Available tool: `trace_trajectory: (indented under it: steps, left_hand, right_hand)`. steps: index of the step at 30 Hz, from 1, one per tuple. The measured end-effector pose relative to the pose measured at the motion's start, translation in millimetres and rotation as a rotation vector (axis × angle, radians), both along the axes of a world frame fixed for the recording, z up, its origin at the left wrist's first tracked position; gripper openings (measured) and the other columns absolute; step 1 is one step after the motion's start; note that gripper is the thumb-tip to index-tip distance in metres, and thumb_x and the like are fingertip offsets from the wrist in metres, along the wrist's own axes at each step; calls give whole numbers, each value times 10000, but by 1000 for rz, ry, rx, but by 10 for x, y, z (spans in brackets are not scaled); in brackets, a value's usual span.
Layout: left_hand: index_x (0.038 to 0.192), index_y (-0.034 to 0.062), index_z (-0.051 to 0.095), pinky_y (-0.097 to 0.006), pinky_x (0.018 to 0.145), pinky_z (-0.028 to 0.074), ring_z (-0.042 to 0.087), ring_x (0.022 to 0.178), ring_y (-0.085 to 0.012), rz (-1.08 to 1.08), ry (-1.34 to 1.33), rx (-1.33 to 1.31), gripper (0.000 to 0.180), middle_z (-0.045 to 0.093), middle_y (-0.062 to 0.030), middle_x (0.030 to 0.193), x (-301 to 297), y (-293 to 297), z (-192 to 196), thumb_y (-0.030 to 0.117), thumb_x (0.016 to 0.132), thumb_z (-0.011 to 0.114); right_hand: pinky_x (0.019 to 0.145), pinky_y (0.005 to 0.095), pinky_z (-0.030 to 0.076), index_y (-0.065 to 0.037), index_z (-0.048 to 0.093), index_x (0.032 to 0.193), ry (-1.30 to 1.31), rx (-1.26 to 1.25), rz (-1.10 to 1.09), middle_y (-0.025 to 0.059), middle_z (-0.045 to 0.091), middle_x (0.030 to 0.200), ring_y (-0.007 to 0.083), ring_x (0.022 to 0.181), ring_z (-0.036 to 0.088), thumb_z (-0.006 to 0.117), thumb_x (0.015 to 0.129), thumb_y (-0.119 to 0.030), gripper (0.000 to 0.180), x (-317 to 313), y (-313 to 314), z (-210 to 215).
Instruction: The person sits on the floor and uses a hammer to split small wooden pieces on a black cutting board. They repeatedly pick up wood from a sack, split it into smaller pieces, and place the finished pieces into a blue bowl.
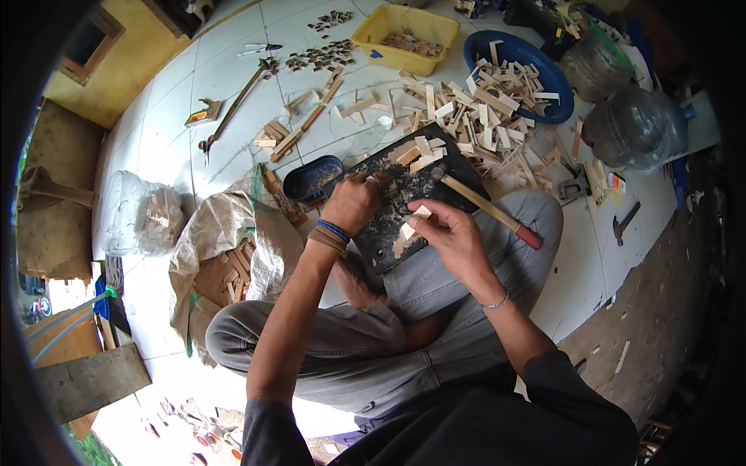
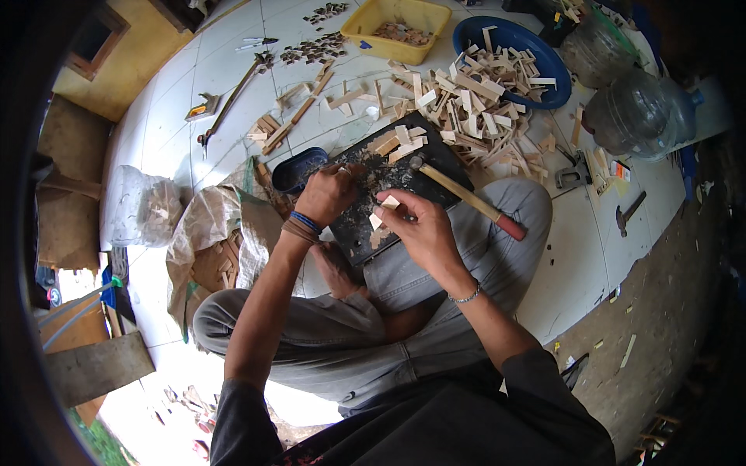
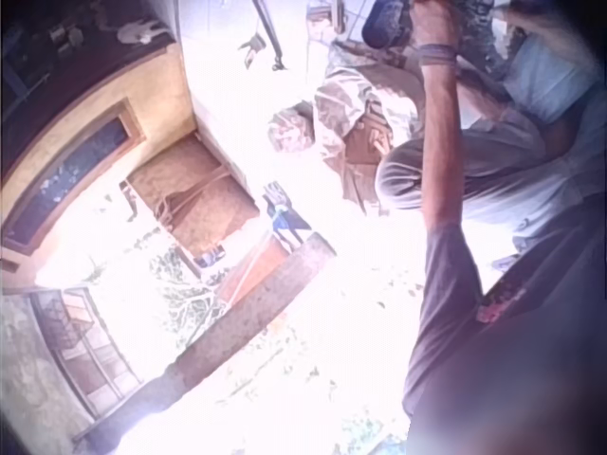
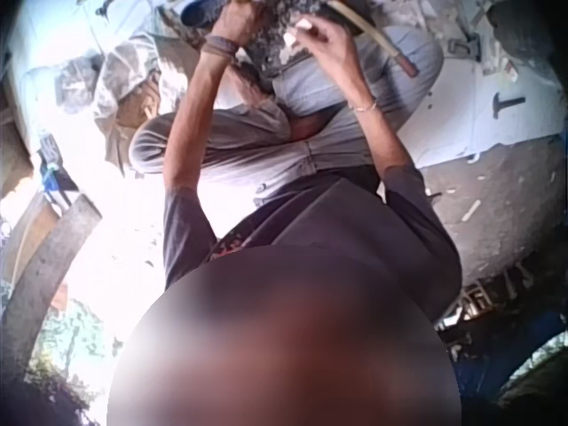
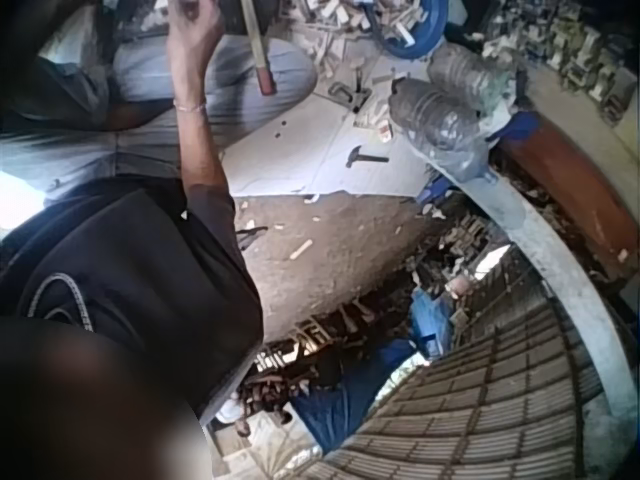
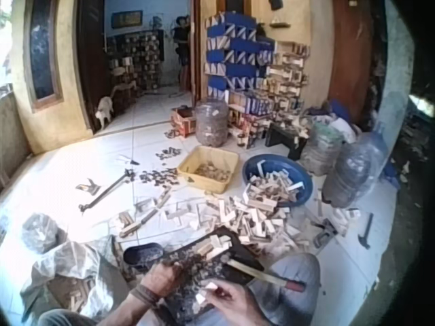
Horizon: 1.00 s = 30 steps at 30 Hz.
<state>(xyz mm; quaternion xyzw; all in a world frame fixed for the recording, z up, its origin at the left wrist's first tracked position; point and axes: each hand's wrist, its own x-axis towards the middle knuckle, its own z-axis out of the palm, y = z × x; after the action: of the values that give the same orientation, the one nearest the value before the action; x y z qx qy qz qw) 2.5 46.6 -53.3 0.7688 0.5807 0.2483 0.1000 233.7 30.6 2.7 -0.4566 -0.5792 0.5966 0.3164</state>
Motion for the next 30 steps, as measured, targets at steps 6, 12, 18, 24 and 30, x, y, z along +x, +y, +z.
trace_trajectory:
  steps: [6, 12, 18, 24, 30]
  left_hand:
    - [1237, 78, 669, -436, 755, 574, 706, 798, -341, -50, 115, 126, 377, 700, -164, 853, -6, -3, 43, 73, 862, 643]
    - [1301, 39, 621, -432, 749, 553, 680, 801, -330, -50, 224, 108, 422, 675, -137, 777, 86, 13, 13, 66, 880, 618]
    - [1297, 23, 603, -433, 726, 553, 697, 786, -338, -4, 380, 98, 412, 679, -122, 739, 244, 72, 67, 60, 887, 593]
    - [1299, 12, 583, -454, 792, 573, 743, 901, -333, 63, 419, -210, 408, 743, -165, 933, 378, 200, 173, 55, 894, 601]
    - [1028, 31, 761, -468, 788, 589, 727, 857, -390, 76, -29, -142, 236, 726, -215, 956, 238, 22, 232, 50, 822, 647]
  right_hand:
    - [697, 201, 478, -41, 732, 1236, -14, 19, 11, -33, 688, 885, 23, 798, 593, 762, 965, -118, 283, -12, 8, 0]
    - [692, 201, 474, -39, 730, 1238, -3, -16, 2, -30, 690, 883, 24, 801, 600, 764, 965, -122, 287, -7, 7, 1]
    - [689, 200, 470, -37, 728, 1238, -16, 21, 12, -35, 686, 885, 22, 796, 590, 760, 971, -133, 286, 4, 11, 14]
    - [695, 200, 468, -34, 729, 1232, 12, 10, 14, -33, 688, 894, 19, 805, 585, 759, 971, -142, 284, -9, 10, 9]
    - [720, 236, 527, -4, 727, 1198, 6, 25, 1, 12, 714, 893, 53, 797, 635, 758, 968, -164, 281, -6, 10, 8]
